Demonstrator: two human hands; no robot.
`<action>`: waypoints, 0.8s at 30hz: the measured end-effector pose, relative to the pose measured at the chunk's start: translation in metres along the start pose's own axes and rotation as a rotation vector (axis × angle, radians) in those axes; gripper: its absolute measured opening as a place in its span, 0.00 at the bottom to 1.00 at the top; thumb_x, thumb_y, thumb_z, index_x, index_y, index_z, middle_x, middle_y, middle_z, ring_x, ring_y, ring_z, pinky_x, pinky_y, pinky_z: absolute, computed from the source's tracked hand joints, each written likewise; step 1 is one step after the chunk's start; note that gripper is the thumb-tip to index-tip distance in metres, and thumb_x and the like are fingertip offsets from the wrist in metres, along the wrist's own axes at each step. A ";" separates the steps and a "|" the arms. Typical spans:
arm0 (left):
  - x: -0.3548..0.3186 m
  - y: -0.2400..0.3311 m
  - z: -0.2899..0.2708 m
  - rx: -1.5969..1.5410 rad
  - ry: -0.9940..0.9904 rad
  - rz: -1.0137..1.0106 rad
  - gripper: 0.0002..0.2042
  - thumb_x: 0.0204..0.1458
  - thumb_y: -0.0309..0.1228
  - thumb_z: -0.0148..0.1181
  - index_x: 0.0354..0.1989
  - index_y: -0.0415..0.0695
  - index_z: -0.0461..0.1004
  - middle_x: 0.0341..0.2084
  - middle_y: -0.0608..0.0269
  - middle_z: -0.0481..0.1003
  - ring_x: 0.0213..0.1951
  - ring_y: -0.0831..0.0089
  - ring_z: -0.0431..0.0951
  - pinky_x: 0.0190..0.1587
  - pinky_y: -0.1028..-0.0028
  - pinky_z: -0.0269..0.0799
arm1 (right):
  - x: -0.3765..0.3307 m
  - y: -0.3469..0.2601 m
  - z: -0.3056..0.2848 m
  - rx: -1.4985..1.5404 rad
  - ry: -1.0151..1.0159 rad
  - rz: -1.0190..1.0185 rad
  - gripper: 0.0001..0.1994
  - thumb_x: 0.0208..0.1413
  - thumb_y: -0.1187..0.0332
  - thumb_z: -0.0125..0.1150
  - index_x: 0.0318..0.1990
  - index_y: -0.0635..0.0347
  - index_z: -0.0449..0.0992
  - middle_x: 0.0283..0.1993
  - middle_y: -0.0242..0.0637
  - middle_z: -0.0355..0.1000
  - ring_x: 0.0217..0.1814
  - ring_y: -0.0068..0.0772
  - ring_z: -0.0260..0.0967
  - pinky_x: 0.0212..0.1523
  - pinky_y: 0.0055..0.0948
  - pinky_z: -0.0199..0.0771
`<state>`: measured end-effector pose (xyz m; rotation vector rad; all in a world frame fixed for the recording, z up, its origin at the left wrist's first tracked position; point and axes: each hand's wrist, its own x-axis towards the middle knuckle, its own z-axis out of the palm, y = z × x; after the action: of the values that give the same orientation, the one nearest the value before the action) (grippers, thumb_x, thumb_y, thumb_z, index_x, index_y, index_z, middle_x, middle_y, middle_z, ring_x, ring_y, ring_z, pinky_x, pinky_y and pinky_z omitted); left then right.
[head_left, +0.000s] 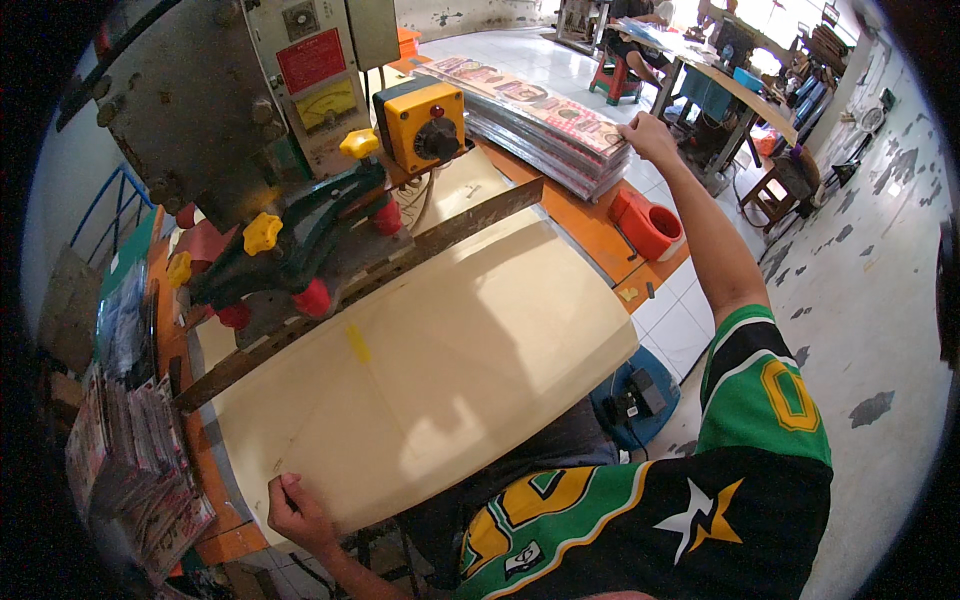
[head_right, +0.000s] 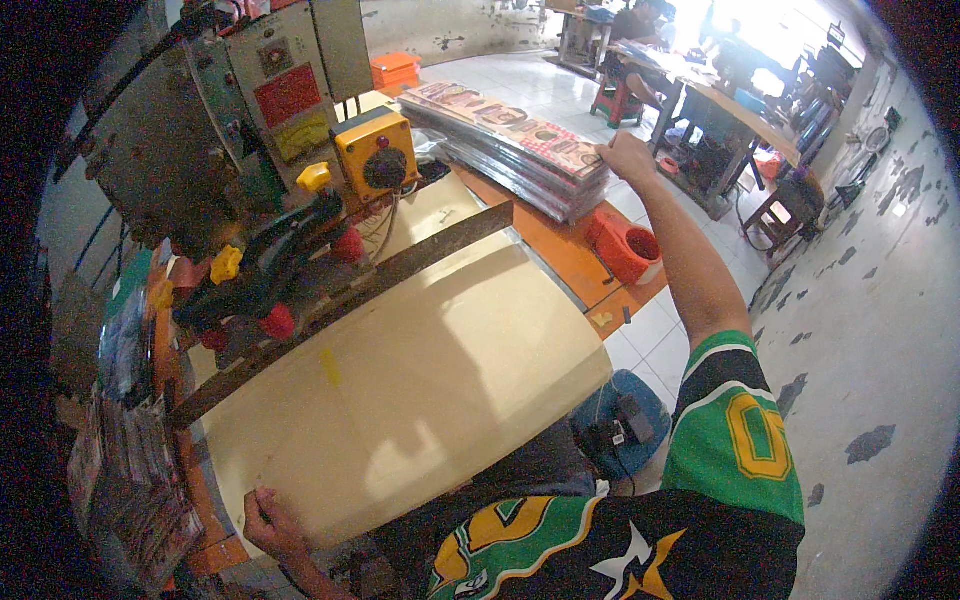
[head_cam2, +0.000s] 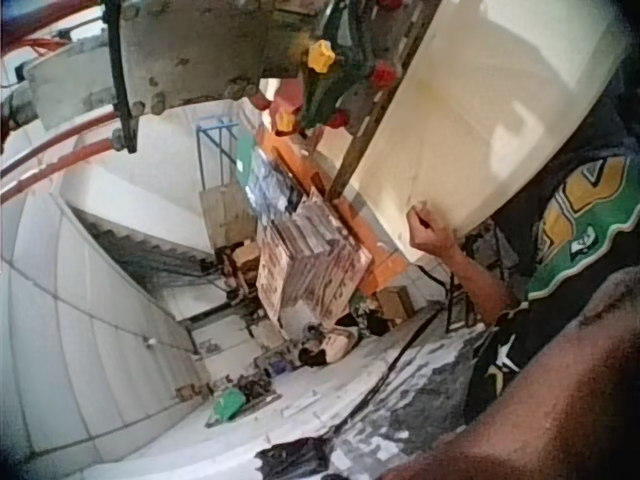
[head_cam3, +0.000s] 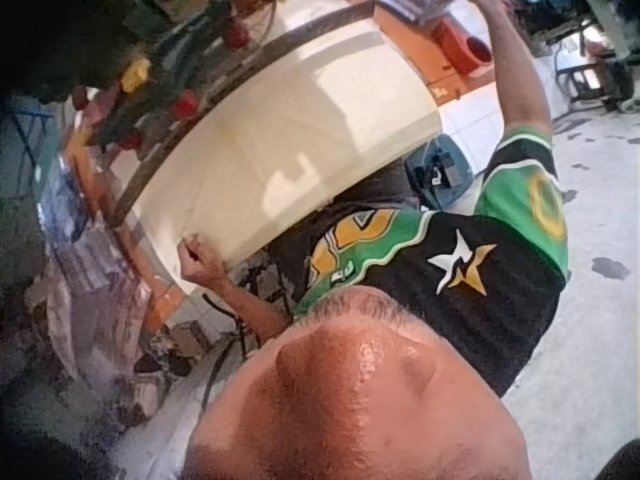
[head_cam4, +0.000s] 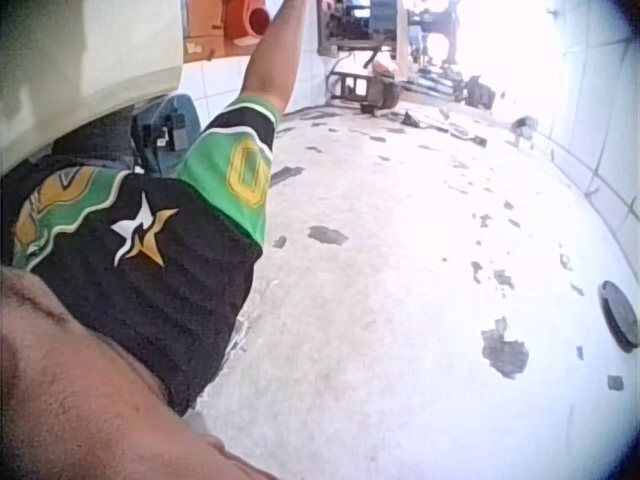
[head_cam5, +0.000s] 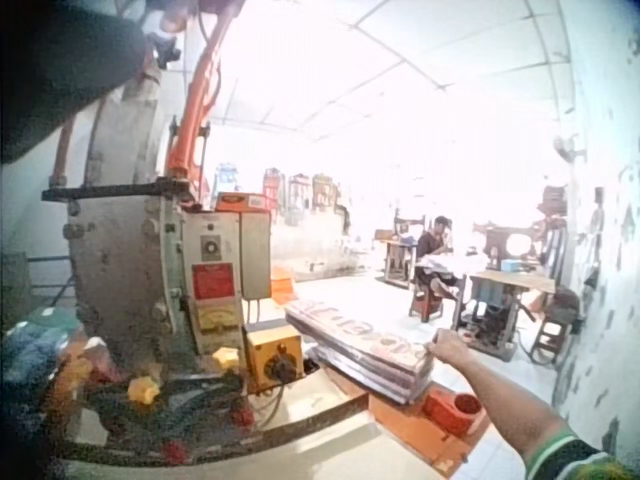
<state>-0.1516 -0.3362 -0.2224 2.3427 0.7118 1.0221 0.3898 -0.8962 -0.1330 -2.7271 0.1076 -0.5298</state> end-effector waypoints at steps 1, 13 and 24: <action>0.000 0.000 -0.001 0.004 -0.012 -0.011 0.15 0.65 0.34 0.50 0.29 0.36 0.73 0.19 0.57 0.73 0.22 0.66 0.71 0.27 0.67 0.65 | -0.003 -0.005 -0.001 0.019 -0.035 0.010 0.22 0.54 0.51 0.66 0.33 0.66 0.78 0.26 0.46 0.77 0.23 0.39 0.76 0.29 0.38 0.77; -0.002 -0.003 0.001 -0.033 -0.008 0.028 0.15 0.65 0.34 0.50 0.29 0.36 0.73 0.19 0.58 0.71 0.22 0.69 0.69 0.27 0.68 0.63 | 0.025 0.025 0.003 0.391 -0.383 0.238 0.22 0.51 0.48 0.73 0.30 0.59 0.76 0.24 0.27 0.64 0.24 0.23 0.67 0.22 0.23 0.69; -0.003 -0.011 -0.001 -0.047 -0.073 -0.062 0.18 0.65 0.40 0.51 0.28 0.38 0.72 0.21 0.56 0.74 0.25 0.66 0.73 0.31 0.66 0.68 | 0.029 0.017 -0.002 0.302 -0.267 0.105 0.14 0.59 0.58 0.66 0.35 0.59 0.73 0.21 0.29 0.64 0.18 0.24 0.61 0.17 0.28 0.59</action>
<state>-0.1574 -0.3296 -0.2303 2.2911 0.7200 0.9119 0.4157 -0.9170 -0.1273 -2.4522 0.0927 -0.1350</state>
